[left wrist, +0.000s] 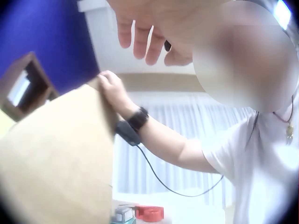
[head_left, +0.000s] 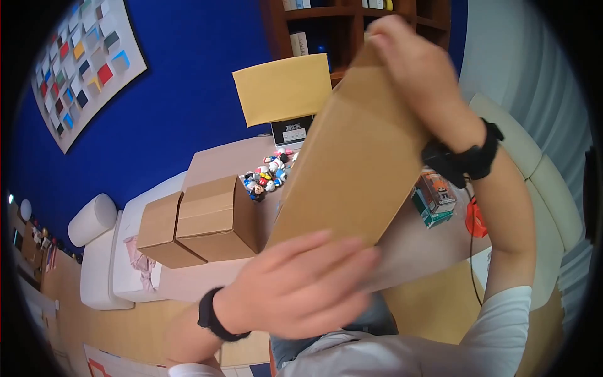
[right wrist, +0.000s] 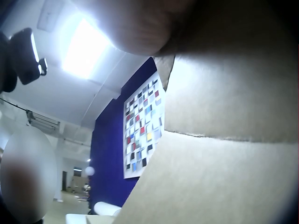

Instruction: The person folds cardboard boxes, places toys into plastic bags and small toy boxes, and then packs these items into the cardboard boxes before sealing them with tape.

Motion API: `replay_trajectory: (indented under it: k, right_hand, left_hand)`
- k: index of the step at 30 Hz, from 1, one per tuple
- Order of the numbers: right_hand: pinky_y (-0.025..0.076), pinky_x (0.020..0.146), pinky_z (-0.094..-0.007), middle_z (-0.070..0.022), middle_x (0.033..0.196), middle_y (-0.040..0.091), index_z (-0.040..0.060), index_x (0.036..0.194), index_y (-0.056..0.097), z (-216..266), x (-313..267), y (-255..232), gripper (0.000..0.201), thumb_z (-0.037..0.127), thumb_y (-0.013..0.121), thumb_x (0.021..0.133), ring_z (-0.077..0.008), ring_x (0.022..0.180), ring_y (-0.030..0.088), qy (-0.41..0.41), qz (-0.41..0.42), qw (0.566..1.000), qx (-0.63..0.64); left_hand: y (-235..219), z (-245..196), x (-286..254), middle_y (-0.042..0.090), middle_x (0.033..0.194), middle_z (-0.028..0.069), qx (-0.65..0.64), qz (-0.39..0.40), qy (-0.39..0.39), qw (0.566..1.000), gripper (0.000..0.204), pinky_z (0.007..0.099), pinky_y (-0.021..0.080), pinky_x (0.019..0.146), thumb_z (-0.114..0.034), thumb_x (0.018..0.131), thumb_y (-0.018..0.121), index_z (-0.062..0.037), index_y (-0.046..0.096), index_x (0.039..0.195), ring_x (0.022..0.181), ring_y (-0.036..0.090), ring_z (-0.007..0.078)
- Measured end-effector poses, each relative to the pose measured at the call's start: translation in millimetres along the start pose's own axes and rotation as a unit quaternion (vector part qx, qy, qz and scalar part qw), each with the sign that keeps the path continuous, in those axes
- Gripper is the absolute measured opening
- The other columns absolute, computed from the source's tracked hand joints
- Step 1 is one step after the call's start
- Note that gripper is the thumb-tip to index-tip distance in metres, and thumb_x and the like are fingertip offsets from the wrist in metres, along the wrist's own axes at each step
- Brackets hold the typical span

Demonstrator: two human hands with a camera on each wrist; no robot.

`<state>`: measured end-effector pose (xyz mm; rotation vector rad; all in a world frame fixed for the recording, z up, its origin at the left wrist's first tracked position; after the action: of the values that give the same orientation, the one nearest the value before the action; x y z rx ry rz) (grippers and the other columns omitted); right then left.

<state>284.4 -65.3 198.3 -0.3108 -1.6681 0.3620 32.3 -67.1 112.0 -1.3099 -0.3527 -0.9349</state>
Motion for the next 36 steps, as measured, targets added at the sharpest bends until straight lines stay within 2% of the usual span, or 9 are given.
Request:
replay_trajectory:
  k: [5, 10, 13, 16, 22, 26, 29, 32, 36]
  right_hand:
    - [0.045, 0.058, -0.0410, -0.0166, 0.073, 0.055, 0.0045, 0.089, 0.047, 83, 3, 34, 0.011, 0.016, 0.050, 0.087, -0.0358, 0.067, 0.055, -0.098, 0.131, 0.980, 0.114]
    - [0.043, 0.056, -0.0394, -0.0163, 0.069, 0.055, 0.0026, 0.087, 0.048, 99, 11, 36, 0.016, 0.018, 0.050, 0.088, -0.0342, 0.062, 0.054, 0.067, 0.305, 0.902, 0.299]
    - [0.042, 0.058, -0.0384, -0.0161, 0.070, 0.056, 0.0024, 0.085, 0.051, 104, 12, 39, 0.018, 0.019, 0.049, 0.089, -0.0332, 0.064, 0.054, 0.029, 0.343, 0.879, 0.329]
    - [0.043, 0.060, -0.0379, -0.0151, 0.071, 0.056, 0.0021, 0.084, 0.053, 109, 17, 27, 0.018, 0.019, 0.049, 0.089, -0.0316, 0.066, 0.054, -0.065, 0.356, 0.893, 0.268]
    - [0.045, 0.065, -0.0342, -0.0125, 0.078, 0.059, 0.0028, 0.090, 0.055, 109, -12, 16, 0.016, 0.018, 0.049, 0.089, -0.0283, 0.070, 0.056, 0.039, 0.337, 0.843, 0.418]
    - [0.042, 0.087, -0.0336, -0.0156, 0.117, 0.052, -0.0002, 0.118, 0.047, 74, -59, 6, 0.048, 0.023, 0.065, 0.080, -0.0310, 0.108, 0.048, 0.007, 0.184, 0.970, 0.159]
    - [0.039, 0.096, -0.0357, -0.0213, 0.134, 0.038, -0.0008, 0.137, 0.024, 61, -120, 31, 0.082, 0.031, 0.069, 0.077, -0.0313, 0.125, 0.037, 0.169, 0.268, 0.916, 0.247]
    - [0.035, 0.100, -0.0386, -0.0256, 0.139, 0.030, -0.0007, 0.142, 0.003, 78, -155, 45, 0.103, 0.039, 0.071, 0.075, -0.0301, 0.131, 0.029, 0.353, 0.371, 0.697, 0.502]
    - [0.036, 0.099, -0.0386, -0.0272, 0.138, 0.030, 0.0023, 0.142, 0.001, 93, -172, 52, 0.101, 0.039, 0.069, 0.077, -0.0322, 0.130, 0.030, 0.324, 0.376, 0.675, 0.546]
  left_hand:
    - [19, 32, 46, 0.054, 0.109, 0.0062, 0.083, 0.251, 0.016, 0.964, 0.024, 0.0323, 0.044, 0.085, -0.019, 0.074, 0.061, -0.0124, 0.058, 0.097, 0.100, 0.053, 0.0223]
    - [5, 35, 35, 0.053, 0.104, 0.0059, 0.193, 0.241, -0.008, 0.951, 0.034, 0.0352, 0.040, 0.091, -0.015, 0.070, 0.056, -0.0111, 0.055, 0.104, 0.101, 0.051, 0.0217]
    - [0, 39, 28, 0.053, 0.103, 0.0078, 0.264, 0.263, -0.002, 0.928, 0.041, 0.0348, 0.037, 0.093, -0.017, 0.077, 0.050, -0.0046, 0.047, 0.116, 0.102, 0.049, 0.0209]
    - [2, 38, 30, 0.054, 0.096, 0.0070, 0.268, 0.232, 0.003, 0.935, 0.035, 0.0329, 0.041, 0.084, -0.017, 0.076, 0.051, -0.0048, 0.050, 0.109, 0.093, 0.052, 0.0203]
    - [3, 24, 25, 0.050, 0.078, 0.0037, 0.142, 0.241, 0.038, 0.959, 0.016, 0.0287, 0.042, 0.061, -0.016, 0.072, 0.052, -0.0093, 0.049, 0.086, 0.067, 0.052, 0.0174]
    - [-5, 2, 6, 0.043, 0.072, -0.0016, 0.186, 0.195, 0.022, 0.963, 0.022, 0.0216, 0.035, 0.044, -0.018, 0.063, 0.057, -0.0175, 0.044, 0.080, 0.058, 0.044, 0.0121]
    - [-7, -20, -6, 0.044, 0.074, -0.0029, 0.189, 0.171, 0.010, 0.967, 0.020, 0.0190, 0.032, 0.043, -0.021, 0.063, 0.058, -0.0220, 0.046, 0.078, 0.059, 0.042, 0.0100]
    - [-4, -41, -17, 0.045, 0.077, -0.0040, 0.169, 0.164, 0.025, 0.971, 0.014, 0.0183, 0.030, 0.043, -0.022, 0.067, 0.057, -0.0237, 0.048, 0.078, 0.059, 0.040, 0.0092]
    - [7, -57, -17, 0.044, 0.077, -0.0039, 0.155, 0.153, 0.026, 0.976, 0.008, 0.0178, 0.030, 0.044, -0.020, 0.072, 0.055, -0.0193, 0.049, 0.076, 0.059, 0.040, 0.0092]
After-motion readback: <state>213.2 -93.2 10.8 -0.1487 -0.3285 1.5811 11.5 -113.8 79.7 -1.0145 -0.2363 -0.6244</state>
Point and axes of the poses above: each hand's wrist, its own x-axis towards the middle knuckle, its own y-axis out of the palm, z = x × y, the point moved 2 cm from there along x, towards the middle knuckle
